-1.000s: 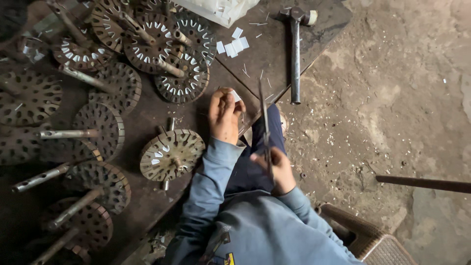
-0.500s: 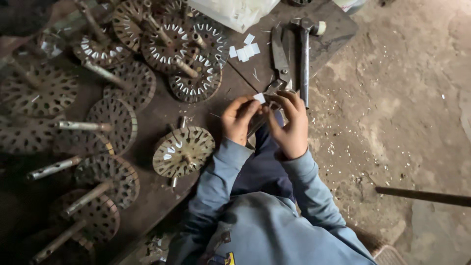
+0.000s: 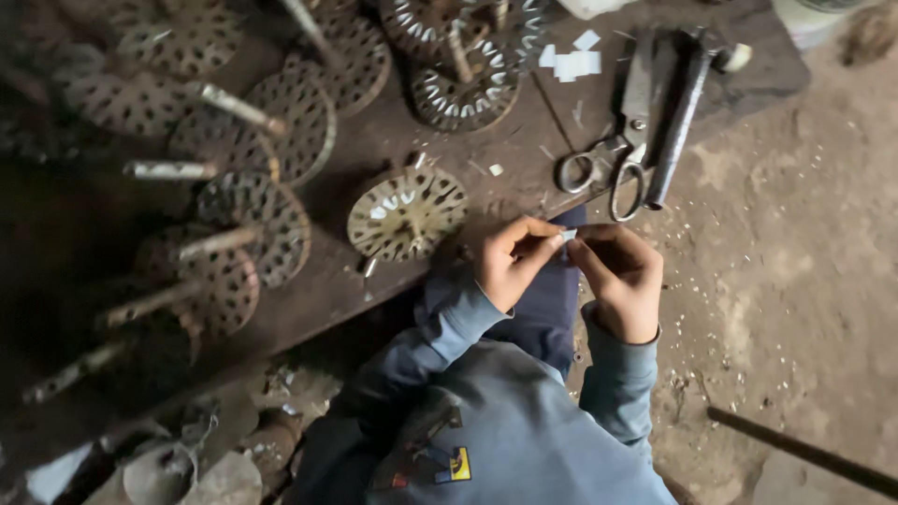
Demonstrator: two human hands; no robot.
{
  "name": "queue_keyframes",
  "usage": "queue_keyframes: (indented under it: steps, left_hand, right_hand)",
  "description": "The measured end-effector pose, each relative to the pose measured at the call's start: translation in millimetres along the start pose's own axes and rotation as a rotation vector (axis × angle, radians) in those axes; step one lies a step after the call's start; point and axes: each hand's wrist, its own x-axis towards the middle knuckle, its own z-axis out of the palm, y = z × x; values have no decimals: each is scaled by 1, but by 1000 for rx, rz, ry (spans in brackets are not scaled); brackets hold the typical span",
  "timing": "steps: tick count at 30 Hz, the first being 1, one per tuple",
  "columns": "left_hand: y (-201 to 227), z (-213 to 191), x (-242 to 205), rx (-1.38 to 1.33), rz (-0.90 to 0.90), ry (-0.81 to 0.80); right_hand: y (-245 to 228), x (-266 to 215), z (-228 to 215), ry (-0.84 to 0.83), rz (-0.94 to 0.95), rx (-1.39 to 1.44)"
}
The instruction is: The person uses a hammer to tap a metal disc component on a workbench. They then use shears to cut small white rectangular pieces and insert them into the slots of the disc. The person repeats this process for multiple disc components.
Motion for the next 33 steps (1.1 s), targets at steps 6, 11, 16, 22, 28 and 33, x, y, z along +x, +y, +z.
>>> queue_keyframes:
  steps: [6,11,16,22,28,33]
  left_hand:
    - [44,-23,-35,144,-5,25]
    - [56,-49,-60,-59,-169,77]
    - [57,-79,-74,-75,-116,189]
    - [95,-116,-67,36,-171,129]
    - [165,-110,-42,673,45,169]
    - [180,-118,-1,935,471,252]
  right_hand:
    - [-9,-13,28,-74,87,-80]
    - [-9,-14,51,-327,101,19]
    - [-9,-16,86,-391,72,-132]
    - [-35,-9,116,-477,-412,-334]
    - [-43,8,140,-210,-510,-483]
    - [-28,27,156,14,-243,-263]
